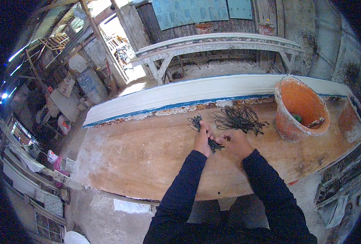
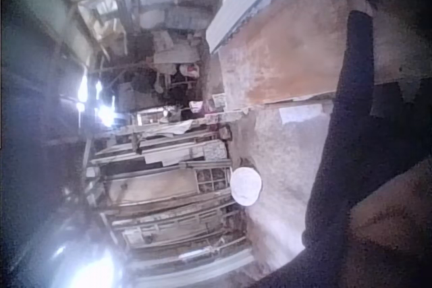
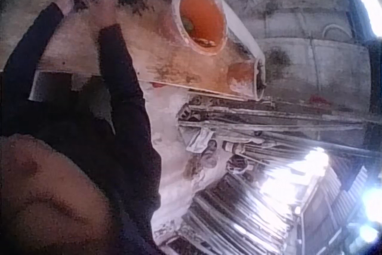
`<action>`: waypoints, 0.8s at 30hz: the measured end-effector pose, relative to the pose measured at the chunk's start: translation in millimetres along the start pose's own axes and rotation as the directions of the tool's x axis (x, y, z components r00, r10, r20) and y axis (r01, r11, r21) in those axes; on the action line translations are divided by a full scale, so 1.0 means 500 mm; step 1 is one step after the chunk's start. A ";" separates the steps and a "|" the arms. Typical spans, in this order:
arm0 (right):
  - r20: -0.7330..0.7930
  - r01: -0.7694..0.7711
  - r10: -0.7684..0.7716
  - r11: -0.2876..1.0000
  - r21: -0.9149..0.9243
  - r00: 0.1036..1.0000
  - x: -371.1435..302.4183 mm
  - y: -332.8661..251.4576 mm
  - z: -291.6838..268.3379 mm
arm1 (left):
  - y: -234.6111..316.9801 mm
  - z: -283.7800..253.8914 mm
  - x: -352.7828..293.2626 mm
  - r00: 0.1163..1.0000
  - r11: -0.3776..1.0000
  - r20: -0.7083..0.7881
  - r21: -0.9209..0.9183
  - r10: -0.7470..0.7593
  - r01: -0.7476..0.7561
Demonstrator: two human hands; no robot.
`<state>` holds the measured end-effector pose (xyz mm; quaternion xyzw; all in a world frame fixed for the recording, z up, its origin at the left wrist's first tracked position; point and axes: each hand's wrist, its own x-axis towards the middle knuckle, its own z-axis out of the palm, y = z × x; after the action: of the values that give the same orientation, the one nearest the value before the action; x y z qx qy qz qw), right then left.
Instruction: The person untangles and sorts a bundle of black cables on a wooden workbench, then places them into an orange bucket. The person then walks across the workshop and places the cables into a black bag.
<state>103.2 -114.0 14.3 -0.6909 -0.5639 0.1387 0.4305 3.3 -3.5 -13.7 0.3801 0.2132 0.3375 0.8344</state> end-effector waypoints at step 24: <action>-0.227 -0.214 0.108 0.829 -0.517 0.968 0.006 0.065 -0.018 | 0.006 0.007 -0.002 1.000 1.000 0.003 -0.013 -0.027 0.027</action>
<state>131.8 -115.2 -3.7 -0.8388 -0.4764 -0.0547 0.2576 3.6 -4.2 -9.3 0.3721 0.2146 0.3272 0.8417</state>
